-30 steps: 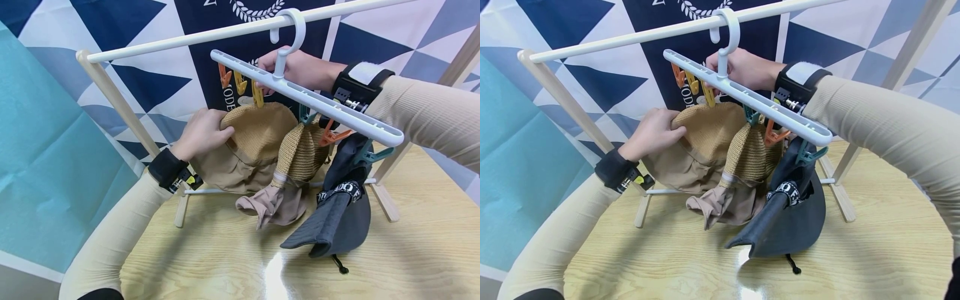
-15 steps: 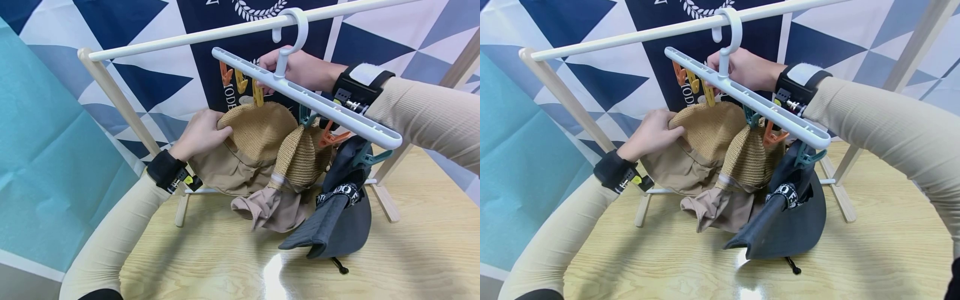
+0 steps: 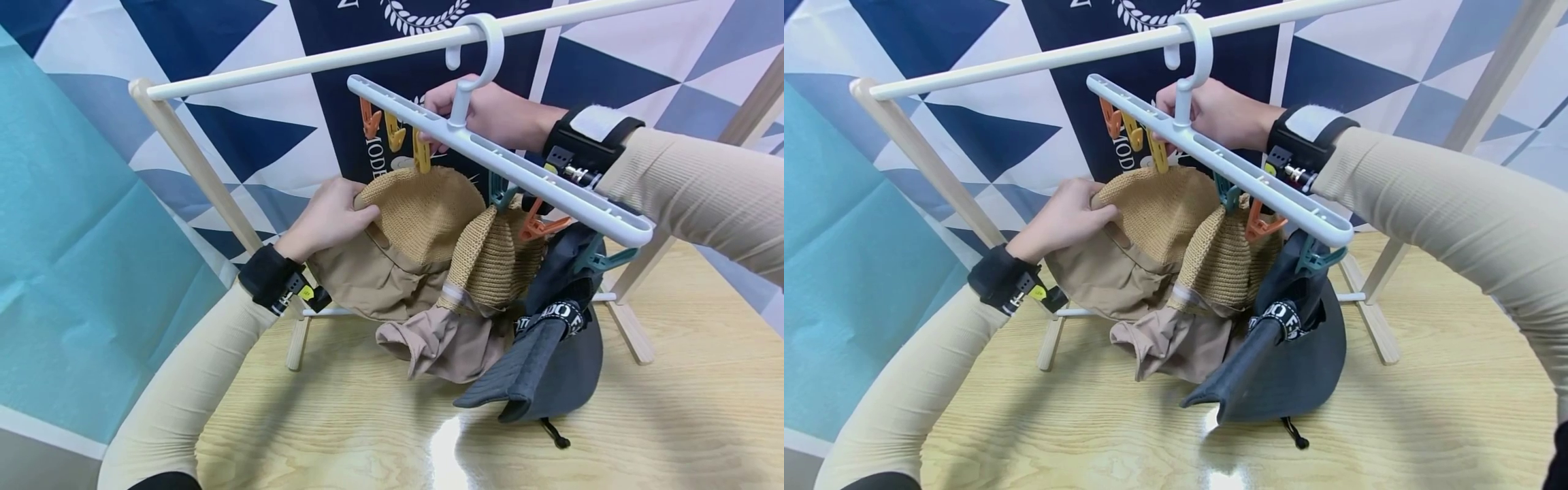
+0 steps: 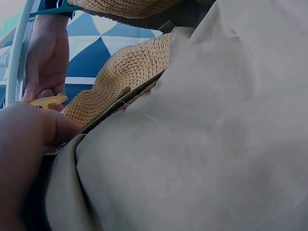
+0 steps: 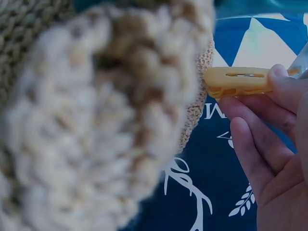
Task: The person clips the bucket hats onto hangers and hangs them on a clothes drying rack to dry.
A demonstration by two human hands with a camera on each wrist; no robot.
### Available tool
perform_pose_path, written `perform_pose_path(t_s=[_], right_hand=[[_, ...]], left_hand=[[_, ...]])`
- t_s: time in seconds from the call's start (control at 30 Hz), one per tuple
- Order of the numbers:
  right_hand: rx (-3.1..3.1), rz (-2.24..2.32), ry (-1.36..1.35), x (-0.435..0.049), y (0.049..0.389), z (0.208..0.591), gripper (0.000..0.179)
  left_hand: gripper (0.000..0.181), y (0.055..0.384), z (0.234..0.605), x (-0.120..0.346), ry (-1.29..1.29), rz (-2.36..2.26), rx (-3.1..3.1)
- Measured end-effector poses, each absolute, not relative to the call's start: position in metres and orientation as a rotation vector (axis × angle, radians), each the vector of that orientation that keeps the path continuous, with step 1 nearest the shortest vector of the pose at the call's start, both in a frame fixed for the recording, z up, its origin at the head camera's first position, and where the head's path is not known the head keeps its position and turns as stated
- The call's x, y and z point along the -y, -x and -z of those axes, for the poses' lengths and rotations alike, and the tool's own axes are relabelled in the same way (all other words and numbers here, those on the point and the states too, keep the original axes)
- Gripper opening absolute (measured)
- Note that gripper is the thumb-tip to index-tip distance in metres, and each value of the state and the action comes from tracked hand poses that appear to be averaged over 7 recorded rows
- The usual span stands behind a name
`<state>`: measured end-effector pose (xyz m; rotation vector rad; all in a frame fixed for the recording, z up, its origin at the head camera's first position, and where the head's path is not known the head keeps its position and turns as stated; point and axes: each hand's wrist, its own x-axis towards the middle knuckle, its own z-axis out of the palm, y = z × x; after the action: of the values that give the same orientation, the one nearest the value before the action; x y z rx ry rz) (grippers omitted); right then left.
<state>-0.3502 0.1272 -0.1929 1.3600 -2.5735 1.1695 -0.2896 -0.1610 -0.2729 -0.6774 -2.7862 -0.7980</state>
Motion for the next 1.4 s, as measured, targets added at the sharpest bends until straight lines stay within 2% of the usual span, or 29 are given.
perform_pose_path(t_s=[0.67, 1.4], right_hand=[[2.552, -1.188, -1.38, -0.127, 0.35, 0.195, 0.013], [2.582, -1.178, -1.404, -0.131, 0.35, 0.19, 0.016]], left_hand=[[0.02, 0.285, 0.27, 0.159, 0.677, 0.845, 2.76], [0.022, 0.279, 0.259, 0.162, 0.657, 0.864, 2.712]])
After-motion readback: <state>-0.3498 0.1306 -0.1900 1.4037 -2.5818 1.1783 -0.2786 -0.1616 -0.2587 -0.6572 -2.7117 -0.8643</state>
